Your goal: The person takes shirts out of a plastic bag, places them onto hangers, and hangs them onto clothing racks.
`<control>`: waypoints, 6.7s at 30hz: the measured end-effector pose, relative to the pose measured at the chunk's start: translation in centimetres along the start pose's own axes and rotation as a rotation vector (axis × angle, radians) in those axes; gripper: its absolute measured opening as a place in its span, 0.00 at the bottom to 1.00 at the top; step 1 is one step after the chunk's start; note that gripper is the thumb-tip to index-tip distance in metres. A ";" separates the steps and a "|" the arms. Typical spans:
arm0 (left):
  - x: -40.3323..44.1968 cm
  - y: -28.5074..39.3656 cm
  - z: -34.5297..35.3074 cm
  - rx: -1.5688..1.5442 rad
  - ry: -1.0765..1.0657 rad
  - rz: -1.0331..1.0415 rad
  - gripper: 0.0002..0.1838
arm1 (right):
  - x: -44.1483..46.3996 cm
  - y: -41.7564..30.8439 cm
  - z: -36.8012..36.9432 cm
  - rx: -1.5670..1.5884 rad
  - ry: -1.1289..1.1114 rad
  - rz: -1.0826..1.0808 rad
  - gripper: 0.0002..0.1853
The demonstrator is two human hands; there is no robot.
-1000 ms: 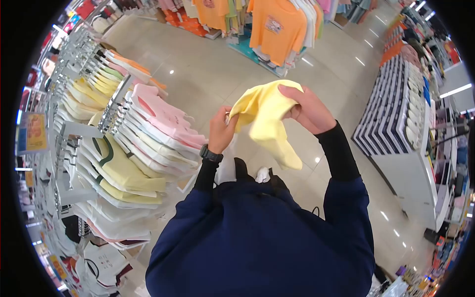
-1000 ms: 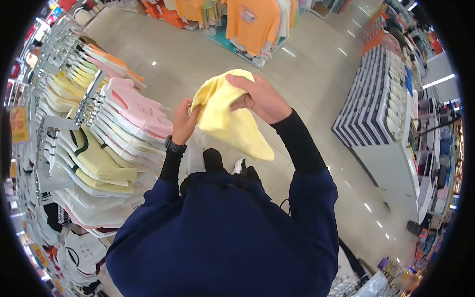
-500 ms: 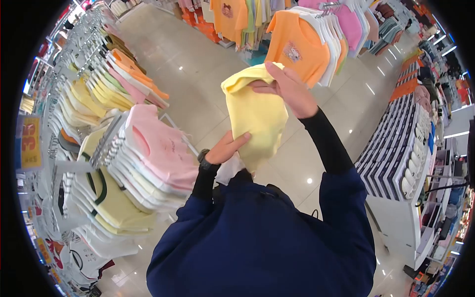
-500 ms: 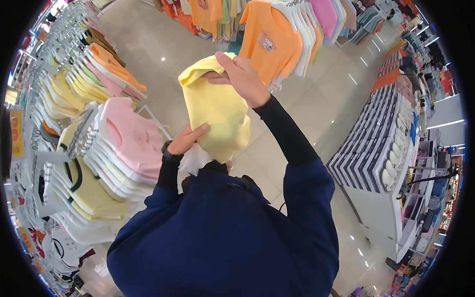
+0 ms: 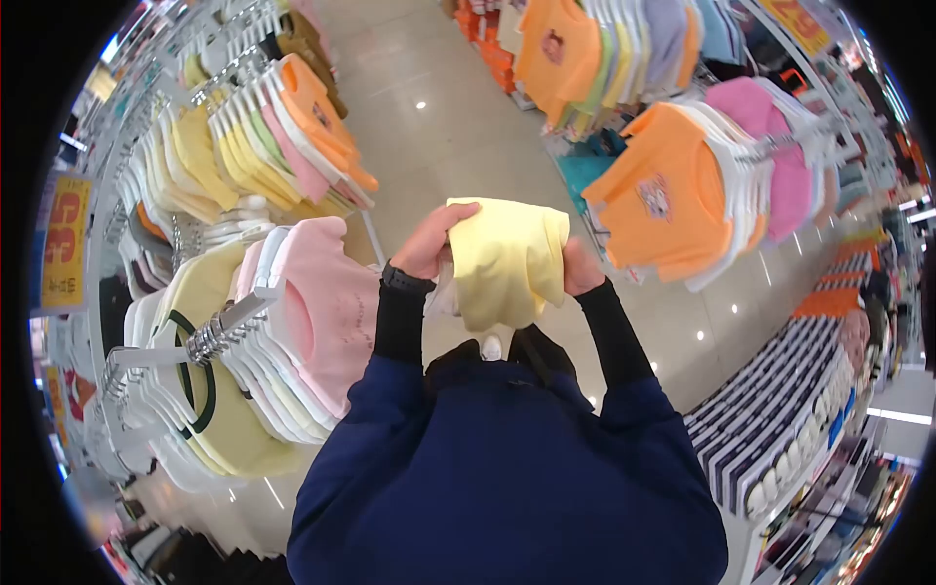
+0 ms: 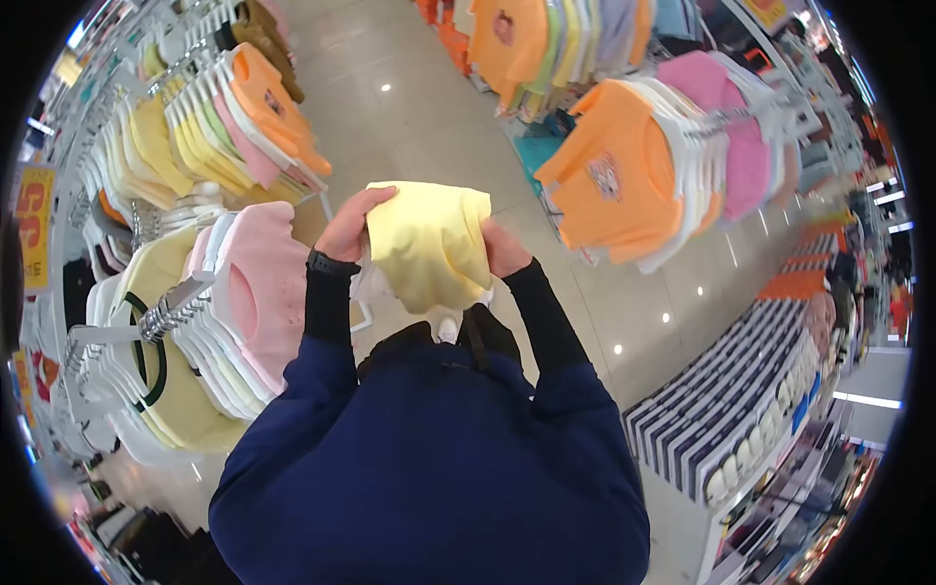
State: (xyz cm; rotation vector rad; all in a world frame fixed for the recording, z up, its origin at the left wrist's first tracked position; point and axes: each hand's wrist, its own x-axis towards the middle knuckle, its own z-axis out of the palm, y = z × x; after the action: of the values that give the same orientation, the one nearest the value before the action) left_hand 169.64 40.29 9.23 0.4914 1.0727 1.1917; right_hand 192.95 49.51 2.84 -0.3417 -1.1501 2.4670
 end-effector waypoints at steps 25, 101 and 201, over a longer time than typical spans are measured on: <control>32.6 6.0 -14.4 -0.792 -0.020 0.402 0.29 | 32.6 -13.4 -9.4 -0.028 0.092 0.205 0.25; 89.3 79.0 -63.5 0.288 0.741 0.621 0.12 | 131.5 -34.5 -30.4 -0.039 0.136 -0.290 0.23; 157.6 138.4 -114.5 -0.190 0.501 0.551 0.24 | 240.9 -62.5 -49.4 -0.626 -0.581 -0.025 0.34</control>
State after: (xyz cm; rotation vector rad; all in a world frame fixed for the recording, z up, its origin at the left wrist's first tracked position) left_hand -0.42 208.06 3.37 0.3540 1.2681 1.9566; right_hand 12.28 227.65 7.18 0.2520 -2.1433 2.1768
